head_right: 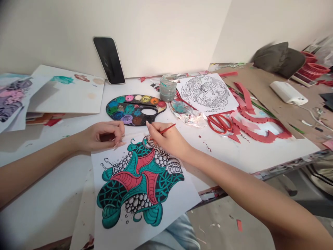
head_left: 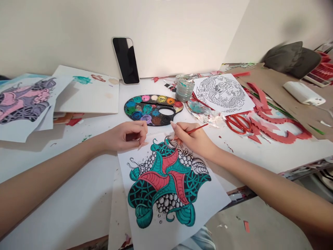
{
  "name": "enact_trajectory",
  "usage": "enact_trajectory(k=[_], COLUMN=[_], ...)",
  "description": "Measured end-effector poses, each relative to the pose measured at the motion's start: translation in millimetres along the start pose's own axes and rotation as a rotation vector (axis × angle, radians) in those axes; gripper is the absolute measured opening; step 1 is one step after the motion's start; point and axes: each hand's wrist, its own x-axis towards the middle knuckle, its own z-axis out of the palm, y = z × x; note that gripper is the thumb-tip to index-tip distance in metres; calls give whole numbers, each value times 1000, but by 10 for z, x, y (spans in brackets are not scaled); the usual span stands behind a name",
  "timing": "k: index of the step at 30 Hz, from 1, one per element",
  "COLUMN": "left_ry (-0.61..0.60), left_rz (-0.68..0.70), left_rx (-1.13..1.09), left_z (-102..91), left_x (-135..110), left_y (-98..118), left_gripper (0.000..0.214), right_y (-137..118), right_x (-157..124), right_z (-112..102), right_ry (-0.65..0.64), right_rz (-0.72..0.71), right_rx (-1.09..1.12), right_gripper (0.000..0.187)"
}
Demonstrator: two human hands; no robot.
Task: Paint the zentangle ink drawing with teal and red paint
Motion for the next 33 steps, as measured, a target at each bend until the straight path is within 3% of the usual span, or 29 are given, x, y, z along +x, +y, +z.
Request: enact_trajectory(k=[9,19,23,33], left_ry=[-3,-4,-6,-10], left_rz=[17,10,12,39], left_rx=[-26,-41,-55,-43], left_z=[1,-2,3,6], left_x=[-8,-11,-3,3], left_y=[-9,-4,-15,-23], left_gripper=[20,20,21,20], right_y=[-10,-35,-43,64], right_x=[-15,9,16,-5], right_z=[-8,-6,14,45], right_ry=[-12,-29,42,41], right_rz=[-18,83,118,-108], right_rx=[-3,135,250,65], right_gripper=[55,57,55,48])
